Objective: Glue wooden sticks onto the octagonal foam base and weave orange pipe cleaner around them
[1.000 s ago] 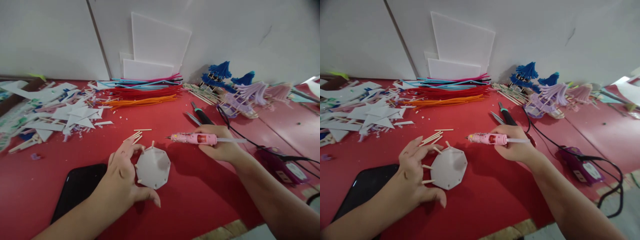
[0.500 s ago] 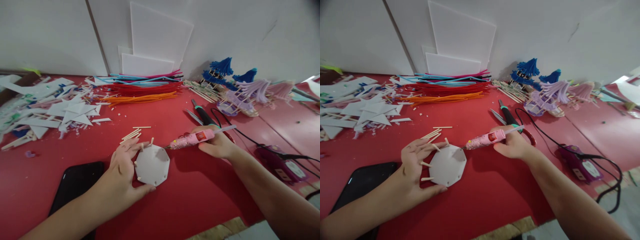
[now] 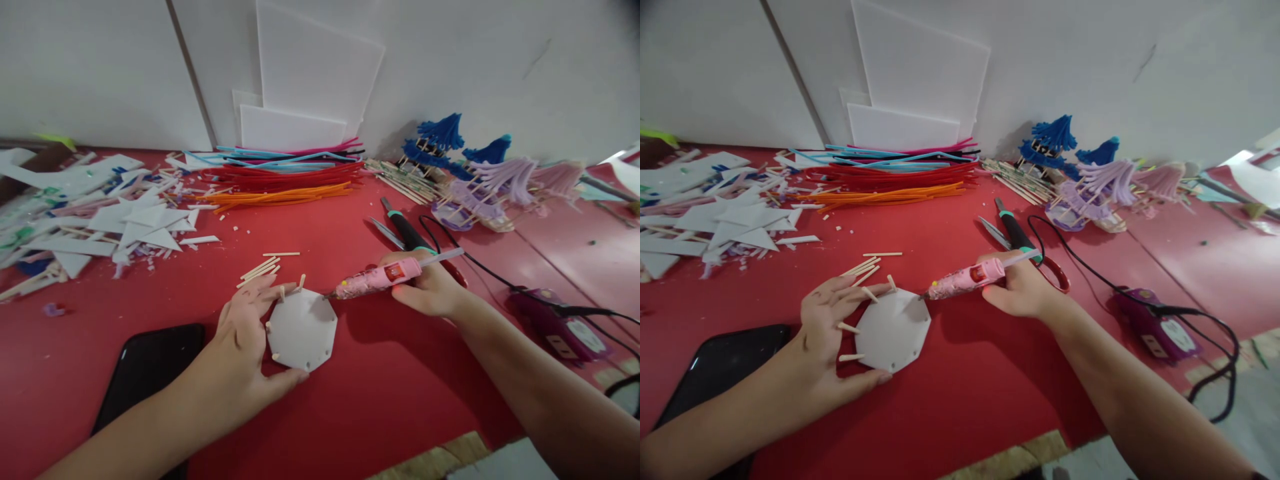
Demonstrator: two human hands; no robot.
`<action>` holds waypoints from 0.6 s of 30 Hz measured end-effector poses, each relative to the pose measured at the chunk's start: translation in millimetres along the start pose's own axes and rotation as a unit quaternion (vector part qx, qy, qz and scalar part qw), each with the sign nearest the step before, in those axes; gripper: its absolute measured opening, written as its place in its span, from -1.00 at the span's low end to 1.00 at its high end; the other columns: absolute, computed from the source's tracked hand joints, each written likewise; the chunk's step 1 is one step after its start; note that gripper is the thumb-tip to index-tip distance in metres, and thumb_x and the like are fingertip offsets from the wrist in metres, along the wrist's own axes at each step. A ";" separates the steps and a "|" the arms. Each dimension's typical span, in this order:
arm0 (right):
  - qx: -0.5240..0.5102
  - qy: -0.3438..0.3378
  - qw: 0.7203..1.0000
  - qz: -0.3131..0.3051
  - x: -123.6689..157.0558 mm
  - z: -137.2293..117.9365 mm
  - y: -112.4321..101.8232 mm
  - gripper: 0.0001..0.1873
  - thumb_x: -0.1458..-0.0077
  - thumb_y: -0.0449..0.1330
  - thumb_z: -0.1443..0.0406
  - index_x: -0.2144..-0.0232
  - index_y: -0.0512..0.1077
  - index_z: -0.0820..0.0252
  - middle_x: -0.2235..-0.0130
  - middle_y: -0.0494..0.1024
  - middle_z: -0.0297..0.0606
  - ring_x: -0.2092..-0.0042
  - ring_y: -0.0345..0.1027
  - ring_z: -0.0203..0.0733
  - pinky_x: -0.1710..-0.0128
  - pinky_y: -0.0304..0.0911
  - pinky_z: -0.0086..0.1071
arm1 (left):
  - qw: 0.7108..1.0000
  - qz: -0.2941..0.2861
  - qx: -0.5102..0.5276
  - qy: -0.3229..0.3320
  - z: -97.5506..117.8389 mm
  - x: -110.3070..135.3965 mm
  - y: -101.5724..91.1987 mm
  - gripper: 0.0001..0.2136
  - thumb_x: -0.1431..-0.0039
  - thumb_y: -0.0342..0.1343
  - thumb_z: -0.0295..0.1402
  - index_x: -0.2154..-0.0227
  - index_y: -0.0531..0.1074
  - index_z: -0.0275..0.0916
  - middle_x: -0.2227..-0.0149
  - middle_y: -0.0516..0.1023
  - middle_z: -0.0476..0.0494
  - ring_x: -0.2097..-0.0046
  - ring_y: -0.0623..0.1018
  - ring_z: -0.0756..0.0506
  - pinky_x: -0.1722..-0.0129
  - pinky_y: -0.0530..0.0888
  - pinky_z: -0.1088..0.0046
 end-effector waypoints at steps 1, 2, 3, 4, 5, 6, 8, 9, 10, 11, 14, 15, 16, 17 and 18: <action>-0.002 -0.001 1.000 0.001 -0.4 -0.7 -0.1 -0.88 0.21 0.05 0.35 0.64 0.12 0.13 0.60 0.17 -0.41 0.55 -0.01 -0.32 0.56 -0.10 -0.39 | 0.999 -0.011 -0.036 0.014 0.8 0.5 0.9 -0.31 0.16 0.30 -0.23 -0.11 0.22 -0.09 -0.18 0.27 -0.28 -0.28 0.06 -0.45 -0.17 0.05 -0.26; -0.005 -0.002 1.000 0.003 -0.8 -1.4 -0.3 -0.88 0.21 0.05 0.35 0.64 0.13 0.13 0.60 0.17 -0.41 0.55 0.00 -0.32 0.56 -0.10 -0.40 | 0.998 -0.016 -0.062 0.024 1.4 0.9 1.5 -0.30 0.14 0.29 -0.21 -0.12 0.20 -0.09 -0.18 0.26 -0.29 -0.28 0.07 -0.46 -0.15 0.08 -0.27; -0.009 -0.002 1.000 0.004 -1.2 -2.2 -0.4 -0.88 0.21 0.05 0.35 0.64 0.13 0.13 0.60 0.17 -0.41 0.55 0.00 -0.32 0.56 -0.09 -0.40 | 0.997 -0.015 -0.070 0.025 1.5 1.3 1.4 -0.30 0.13 0.28 -0.21 -0.13 0.19 -0.09 -0.18 0.25 -0.29 -0.27 0.07 -0.46 -0.14 0.11 -0.27; -0.013 -0.003 1.000 0.005 -1.5 -2.9 -0.4 -0.88 0.21 0.04 0.36 0.64 0.12 0.13 0.60 0.17 -0.41 0.55 0.00 -0.33 0.56 -0.09 -0.40 | 0.997 -0.015 -0.071 0.023 1.5 1.5 1.4 -0.30 0.13 0.28 -0.21 -0.13 0.19 -0.09 -0.19 0.25 -0.29 -0.27 0.08 -0.46 -0.13 0.13 -0.26; -0.017 -0.003 1.000 0.006 -1.8 -3.5 -0.5 -0.88 0.21 0.04 0.36 0.64 0.12 0.13 0.61 0.17 -0.41 0.55 0.00 -0.33 0.57 -0.09 -0.40 | 0.997 -0.018 -0.072 0.019 1.5 1.6 1.5 -0.30 0.12 0.28 -0.20 -0.13 0.18 -0.08 -0.19 0.24 -0.29 -0.27 0.08 -0.47 -0.13 0.15 -0.26; -0.021 -0.003 1.000 0.005 -2.0 -4.0 -0.4 -0.88 0.21 0.04 0.36 0.64 0.12 0.13 0.61 0.17 -0.41 0.55 0.00 -0.33 0.57 -0.09 -0.41 | 0.997 -0.020 -0.075 0.018 1.7 1.4 1.7 -0.30 0.13 0.28 -0.19 -0.14 0.18 -0.08 -0.19 0.24 -0.29 -0.27 0.08 -0.47 -0.13 0.15 -0.26; -0.026 -0.007 1.000 0.005 -2.1 -4.8 -0.2 -0.88 0.21 0.04 0.38 0.64 0.12 0.13 0.60 0.17 -0.41 0.55 0.00 -0.33 0.57 -0.08 -0.41 | 0.996 -0.025 -0.087 0.022 2.5 0.9 2.0 -0.28 0.12 0.27 -0.18 -0.14 0.16 -0.09 -0.19 0.24 -0.29 -0.28 0.05 -0.46 -0.15 0.11 -0.25; -0.026 -0.009 1.000 0.006 -2.1 -5.0 -0.2 -0.88 0.22 0.03 0.38 0.64 0.12 0.13 0.60 0.17 -0.41 0.55 0.00 -0.33 0.57 -0.08 -0.41 | 0.995 -0.027 -0.094 0.028 3.1 0.6 2.1 -0.28 0.12 0.27 -0.18 -0.15 0.15 -0.09 -0.19 0.24 -0.29 -0.28 0.04 -0.46 -0.16 0.09 -0.25; -0.026 -0.011 1.000 0.006 -2.1 -5.1 -0.2 -0.89 0.22 0.03 0.39 0.64 0.12 0.14 0.60 0.17 -0.42 0.55 0.01 -0.33 0.57 -0.08 -0.41 | 0.994 -0.029 -0.099 0.032 3.6 0.4 2.1 -0.27 0.12 0.27 -0.17 -0.15 0.14 -0.10 -0.18 0.25 -0.29 -0.28 0.04 -0.45 -0.17 0.06 -0.25; -0.026 -0.011 1.000 0.007 -2.0 -5.0 -0.2 -0.89 0.22 0.03 0.39 0.64 0.13 0.14 0.60 0.17 -0.42 0.55 0.01 -0.33 0.57 -0.08 -0.41 | 0.994 -0.030 -0.101 0.034 3.8 0.3 2.1 -0.27 0.11 0.26 -0.17 -0.15 0.12 -0.10 -0.18 0.25 -0.29 -0.28 0.05 -0.45 -0.17 0.06 -0.26; -0.023 -0.014 1.000 0.007 -2.0 -4.5 -0.3 -0.89 0.21 0.02 0.40 0.63 0.13 0.14 0.60 0.16 -0.43 0.56 0.01 -0.34 0.57 -0.08 -0.41 | 0.995 -0.036 -0.095 0.024 3.4 0.6 2.0 -0.29 0.09 0.25 -0.18 -0.15 0.11 -0.08 -0.19 0.21 -0.30 -0.28 0.04 -0.47 -0.12 0.14 -0.28; -0.020 -0.017 1.000 0.004 -1.9 -4.4 -0.3 -0.89 0.21 0.02 0.40 0.63 0.12 0.14 0.60 0.16 -0.43 0.56 0.00 -0.34 0.57 -0.08 -0.41 | 0.995 -0.038 -0.090 0.017 3.0 0.8 2.1 -0.30 0.08 0.25 -0.19 -0.15 0.12 -0.08 -0.20 0.20 -0.31 -0.28 0.04 -0.47 -0.10 0.17 -0.28; -0.016 -0.021 1.000 0.002 -1.8 -4.1 -0.3 -0.89 0.20 0.02 0.39 0.63 0.12 0.14 0.60 0.16 -0.42 0.56 0.00 -0.34 0.57 -0.08 -0.41 | 0.996 -0.040 -0.078 0.006 2.4 1.1 2.2 -0.31 0.08 0.25 -0.19 -0.15 0.14 -0.08 -0.21 0.18 -0.31 -0.28 0.03 -0.47 -0.09 0.20 -0.28; -0.010 -0.025 1.000 0.001 -1.6 -3.8 -0.4 -0.89 0.20 0.02 0.39 0.63 0.11 0.14 0.60 0.16 -0.42 0.55 0.00 -0.33 0.57 -0.08 -0.41 | 0.999 -0.032 -0.043 -0.006 1.6 1.3 1.6 -0.32 0.10 0.26 -0.21 -0.13 0.17 -0.09 -0.21 0.18 -0.30 -0.28 0.03 -0.47 -0.08 0.21 -0.28; -0.003 -0.029 1.000 0.000 -1.3 -3.3 -0.5 -0.88 0.19 0.02 0.39 0.62 0.11 0.14 0.60 0.16 -0.42 0.55 0.01 -0.33 0.57 -0.07 -0.40 | 1.000 -0.022 -0.002 -0.018 0.8 1.5 1.1 -0.33 0.11 0.28 -0.23 -0.11 0.21 -0.09 -0.20 0.20 -0.30 -0.28 0.02 -0.47 -0.08 0.22 -0.27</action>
Point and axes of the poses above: each hand's wrist, its own x-axis away from the middle knuckle, its own y-axis out of the palm, z = x × y, the point moved 4 cm from there along -x, towards the middle knuckle
